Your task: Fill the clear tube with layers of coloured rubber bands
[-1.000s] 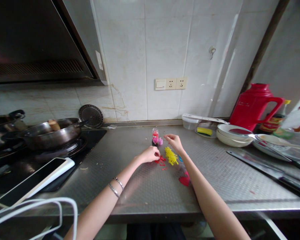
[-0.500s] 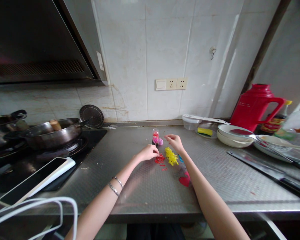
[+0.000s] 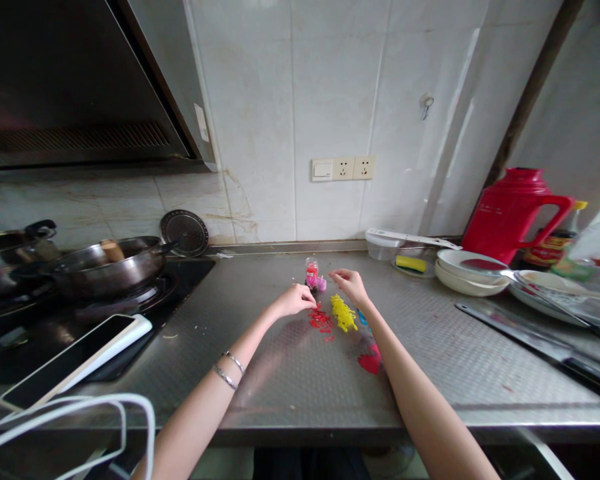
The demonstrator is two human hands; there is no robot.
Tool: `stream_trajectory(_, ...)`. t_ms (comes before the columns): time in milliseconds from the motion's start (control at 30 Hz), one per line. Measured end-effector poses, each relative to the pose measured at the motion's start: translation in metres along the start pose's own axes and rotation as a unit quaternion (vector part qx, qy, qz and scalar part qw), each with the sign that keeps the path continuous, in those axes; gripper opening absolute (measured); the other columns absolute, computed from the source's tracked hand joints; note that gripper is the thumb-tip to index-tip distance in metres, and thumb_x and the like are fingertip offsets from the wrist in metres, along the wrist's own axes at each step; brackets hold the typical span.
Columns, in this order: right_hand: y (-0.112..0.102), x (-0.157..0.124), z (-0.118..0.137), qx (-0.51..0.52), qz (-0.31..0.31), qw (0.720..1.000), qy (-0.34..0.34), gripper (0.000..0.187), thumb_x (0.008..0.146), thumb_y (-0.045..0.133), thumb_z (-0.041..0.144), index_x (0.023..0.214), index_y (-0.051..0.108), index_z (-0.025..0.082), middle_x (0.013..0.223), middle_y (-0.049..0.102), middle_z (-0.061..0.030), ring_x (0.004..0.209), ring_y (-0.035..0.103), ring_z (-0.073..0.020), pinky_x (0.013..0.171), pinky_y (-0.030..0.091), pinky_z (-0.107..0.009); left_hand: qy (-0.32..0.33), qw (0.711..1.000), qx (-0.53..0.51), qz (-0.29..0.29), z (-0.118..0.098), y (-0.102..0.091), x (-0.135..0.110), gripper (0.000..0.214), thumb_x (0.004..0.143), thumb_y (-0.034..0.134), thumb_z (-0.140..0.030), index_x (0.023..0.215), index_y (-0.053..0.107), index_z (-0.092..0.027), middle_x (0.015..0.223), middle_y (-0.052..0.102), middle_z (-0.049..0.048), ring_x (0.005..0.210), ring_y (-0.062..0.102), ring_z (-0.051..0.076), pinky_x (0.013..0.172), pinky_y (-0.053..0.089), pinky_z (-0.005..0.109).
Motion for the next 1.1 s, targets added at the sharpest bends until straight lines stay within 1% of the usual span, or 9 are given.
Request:
stream_trajectory(67, 0.0, 0.0, 0.0, -0.001, 0.001, 1.0, -0.002, 0.035, 0.07, 0.051, 0.039, 0.081, 0.07, 0.011, 0.074, 0.068, -0.0083, 0.066, 0.057, -0.0162, 0.055, 0.042, -0.022, 0.002, 1.0, -0.021, -0.018, -0.003, -0.005, 0.0, 0.016, 0.07, 0.062, -0.027, 0.071, 0.071, -0.014, 0.071, 0.063, 0.0044, 0.065, 0.055, 0.012, 0.062, 0.039, 0.022)
stream_trajectory(133, 0.0, 0.001, 0.0, 0.0, -0.001, 1.0, 0.0, 0.036, 0.07, 0.05, 0.039, 0.081, 0.069, 0.01, 0.075, 0.068, -0.0089, 0.066, 0.057, -0.0161, 0.055, 0.042, -0.023, 0.001, 0.998, -0.046, -0.048, -0.007, -0.014, 0.0, 0.016, 0.07, 0.062, -0.028, 0.071, 0.071, -0.014, 0.073, 0.064, 0.0046, 0.068, 0.056, 0.013, 0.064, 0.04, 0.023)
stream_trajectory(300, 0.001, 0.002, -0.001, 0.006, -0.001, 1.0, 0.001, 0.036, 0.069, 0.051, 0.039, 0.081, 0.07, 0.01, 0.075, 0.068, -0.009, 0.063, 0.057, -0.0157, 0.055, 0.042, -0.023, -0.016, 0.985, -0.078, -0.153, -0.005, -0.045, 0.006, 0.021, 0.07, 0.062, -0.033, 0.071, 0.07, -0.013, 0.072, 0.063, 0.0053, 0.064, 0.055, 0.012, 0.061, 0.041, 0.024)
stream_trajectory(400, 0.001, 0.002, 0.0, 0.004, -0.002, 1.0, 0.003, 0.036, 0.069, 0.051, 0.039, 0.081, 0.07, 0.01, 0.074, 0.068, -0.0085, 0.062, 0.057, -0.0154, 0.054, 0.043, -0.023, -0.014, 0.979, -0.081, -0.189, 0.001, -0.059, 0.016, 0.023, 0.07, 0.062, -0.034, 0.071, 0.07, -0.012, 0.071, 0.063, 0.0057, 0.064, 0.055, 0.013, 0.061, 0.041, 0.024)
stream_trajectory(533, 0.001, 0.002, 0.001, -0.004, -0.002, 1.0, 0.003, 0.036, 0.069, 0.051, 0.039, 0.081, 0.07, 0.011, 0.072, 0.067, -0.0081, 0.062, 0.057, -0.0154, 0.053, 0.042, -0.023, -0.019, 0.969, -0.098, -0.228, 0.005, -0.07, 0.034, 0.021, 0.067, 0.064, -0.032, 0.072, 0.069, -0.012, 0.072, 0.065, 0.0066, 0.067, 0.057, 0.014, 0.063, 0.042, 0.024)
stream_trajectory(633, 0.001, 0.001, 0.003, -0.004, 0.001, 1.0, 0.001, 0.036, 0.07, 0.05, 0.04, 0.08, 0.07, 0.011, 0.074, 0.068, -0.0083, 0.062, 0.057, -0.0153, 0.053, 0.042, -0.022, -0.037, 0.961, -0.119, -0.247, 0.003, -0.074, 0.048, 0.02, 0.065, 0.066, -0.03, 0.072, 0.069, -0.011, 0.073, 0.066, 0.0071, 0.066, 0.057, 0.014, 0.061, 0.042, 0.024)
stream_trajectory(800, 0.001, 0.002, 0.004, -0.002, 0.002, 1.0, 0.001, 0.036, 0.07, 0.05, 0.039, 0.081, 0.069, 0.01, 0.073, 0.067, -0.0084, 0.061, 0.057, -0.0153, 0.052, 0.042, -0.022, -0.092, 0.948, -0.157, -0.263, 0.001, -0.072, 0.064, 0.02, 0.065, 0.066, -0.029, 0.075, 0.07, -0.012, 0.066, 0.066, 0.0055, 0.053, 0.05, 0.009, 0.051, 0.037, 0.021)
stream_trajectory(933, 0.002, 0.003, 0.003, 0.001, 0.003, 1.0, 0.001, 0.035, 0.069, 0.051, 0.038, 0.079, 0.069, 0.01, 0.071, 0.067, -0.0078, 0.06, 0.056, -0.0154, 0.052, 0.042, -0.023, -0.109, 0.939, -0.178, -0.275, 0.004, -0.067, 0.069, 0.021, 0.065, 0.066, -0.029, 0.077, 0.07, -0.012, 0.061, 0.065, 0.0047, 0.046, 0.045, 0.007, 0.046, 0.032, 0.02)
stream_trajectory(1100, 0.002, 0.004, 0.004, -0.001, 0.003, 1.0, -0.003, 0.034, 0.069, 0.051, 0.037, 0.078, 0.07, 0.01, 0.072, 0.067, -0.0079, 0.061, 0.057, -0.0154, 0.053, 0.042, -0.023, -0.12, 0.937, -0.178, -0.274, 0.009, -0.062, 0.067, 0.024, 0.065, 0.066, -0.03, 0.079, 0.07, -0.011, 0.06, 0.065, 0.0054, 0.045, 0.044, 0.007, 0.044, 0.03, 0.02)
Point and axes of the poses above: each hand's wrist, its own x-axis towards the middle knuckle, its own y-axis out of the palm, z = x × y, the point moved 4 cm from there along x, towards the middle knuckle
